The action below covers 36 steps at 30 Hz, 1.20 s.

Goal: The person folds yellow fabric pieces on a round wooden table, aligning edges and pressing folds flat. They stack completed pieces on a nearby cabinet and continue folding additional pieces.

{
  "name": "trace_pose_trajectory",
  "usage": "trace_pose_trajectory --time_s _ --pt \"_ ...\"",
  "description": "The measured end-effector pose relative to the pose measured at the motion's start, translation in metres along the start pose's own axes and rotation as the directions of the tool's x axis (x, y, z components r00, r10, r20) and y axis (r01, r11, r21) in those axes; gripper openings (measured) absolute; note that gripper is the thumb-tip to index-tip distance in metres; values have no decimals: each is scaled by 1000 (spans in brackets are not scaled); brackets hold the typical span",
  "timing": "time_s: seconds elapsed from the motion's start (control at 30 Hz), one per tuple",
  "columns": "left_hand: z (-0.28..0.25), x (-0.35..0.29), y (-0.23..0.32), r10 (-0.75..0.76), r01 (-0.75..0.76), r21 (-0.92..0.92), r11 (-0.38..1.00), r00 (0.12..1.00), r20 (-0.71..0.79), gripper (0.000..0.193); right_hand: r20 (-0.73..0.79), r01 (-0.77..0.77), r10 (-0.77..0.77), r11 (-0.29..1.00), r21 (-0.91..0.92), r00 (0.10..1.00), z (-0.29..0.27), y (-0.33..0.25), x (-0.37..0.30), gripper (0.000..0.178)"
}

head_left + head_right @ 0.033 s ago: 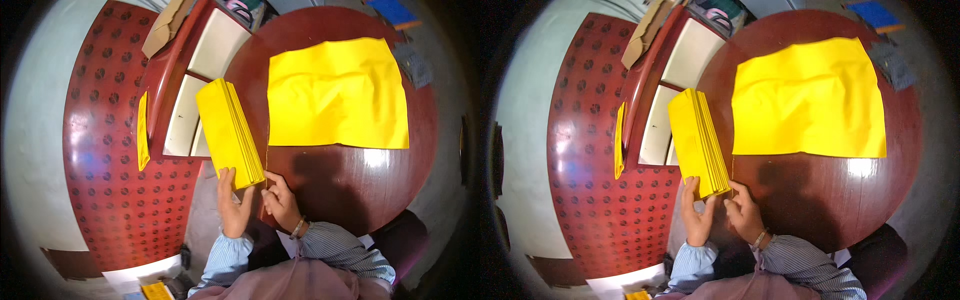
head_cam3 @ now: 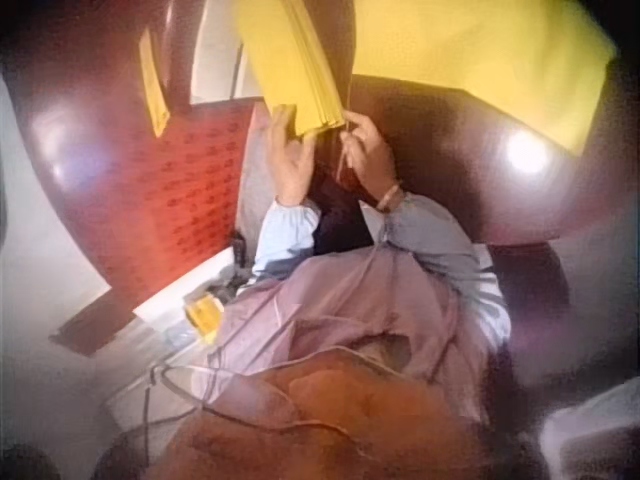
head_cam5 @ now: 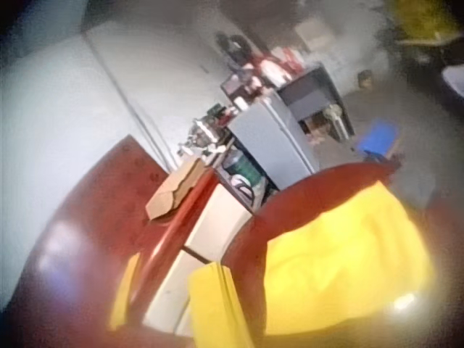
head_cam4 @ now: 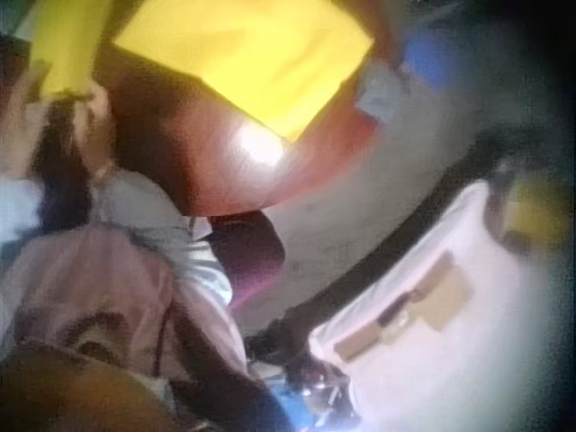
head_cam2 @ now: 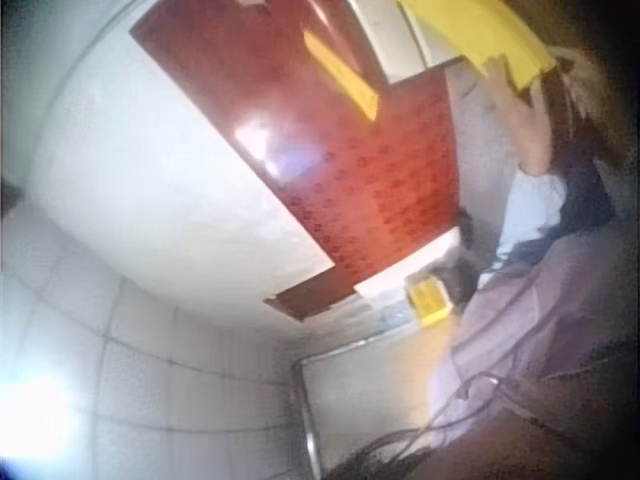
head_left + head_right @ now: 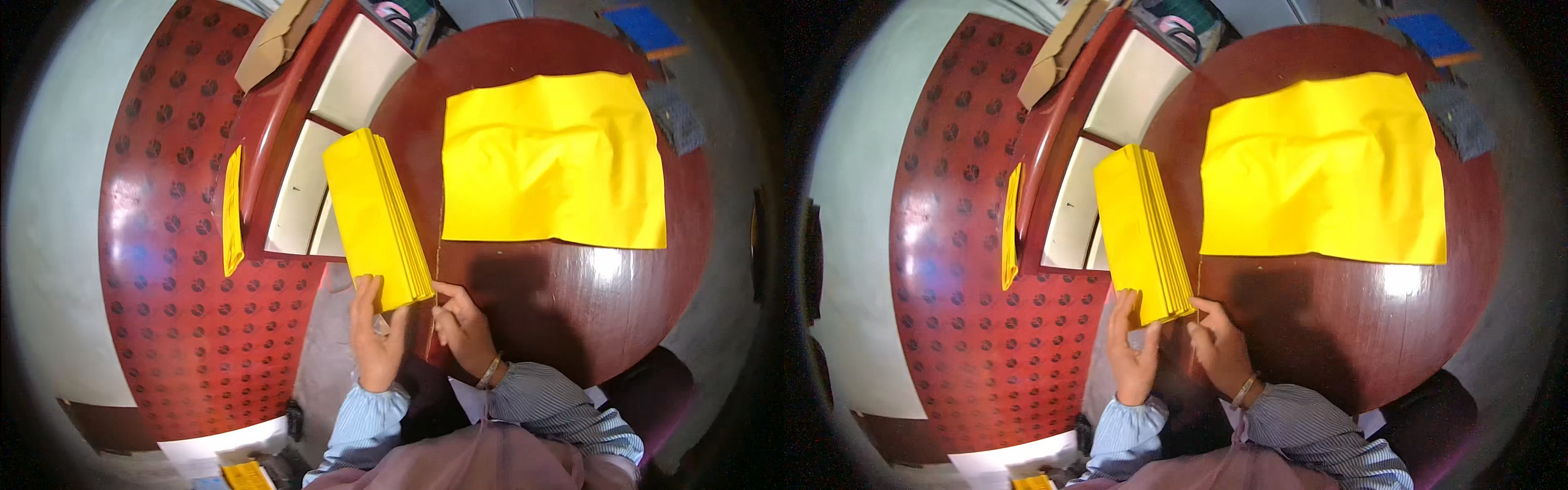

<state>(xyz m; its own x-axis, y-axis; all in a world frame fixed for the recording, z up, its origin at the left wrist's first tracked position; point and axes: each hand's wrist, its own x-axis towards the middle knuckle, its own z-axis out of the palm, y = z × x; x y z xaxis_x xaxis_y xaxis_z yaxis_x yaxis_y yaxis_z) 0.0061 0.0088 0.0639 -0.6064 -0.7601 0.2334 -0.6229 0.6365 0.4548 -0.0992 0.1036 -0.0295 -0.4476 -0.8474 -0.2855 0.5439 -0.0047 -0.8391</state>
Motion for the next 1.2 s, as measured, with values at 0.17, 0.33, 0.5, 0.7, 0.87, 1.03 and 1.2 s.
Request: trace_pose_trajectory --time_s 0.17,0.33,0.5,0.7,0.87,1.03,1.2 --pt "-44 30 -36 53 -57 -80 995 997 -57 37 -77 230 -262 930 -285 962 -24 -27 21 31" --pt "-46 65 -63 289 -267 -175 948 950 117 48 22 329 -374 785 -524 927 -19 -74 45 28" --pt "-25 82 -74 555 -536 -159 829 758 341 68 451 667 -532 334 -666 717 15 -120 133 36" --pt "-11 84 -91 667 -632 -224 742 660 347 74 798 732 -138 -331 -596 587 83 -126 267 54" --pt "9 74 -106 672 -654 -180 735 669 317 74 725 672 53 -426 -605 687 88 -108 316 59" --pt "26 68 -114 648 -588 -282 758 729 221 66 759 710 -19 -339 -617 650 74 -85 332 56" --pt "22 69 -114 635 -575 -277 770 735 239 68 749 702 -8 -343 -624 662 76 -84 331 54"
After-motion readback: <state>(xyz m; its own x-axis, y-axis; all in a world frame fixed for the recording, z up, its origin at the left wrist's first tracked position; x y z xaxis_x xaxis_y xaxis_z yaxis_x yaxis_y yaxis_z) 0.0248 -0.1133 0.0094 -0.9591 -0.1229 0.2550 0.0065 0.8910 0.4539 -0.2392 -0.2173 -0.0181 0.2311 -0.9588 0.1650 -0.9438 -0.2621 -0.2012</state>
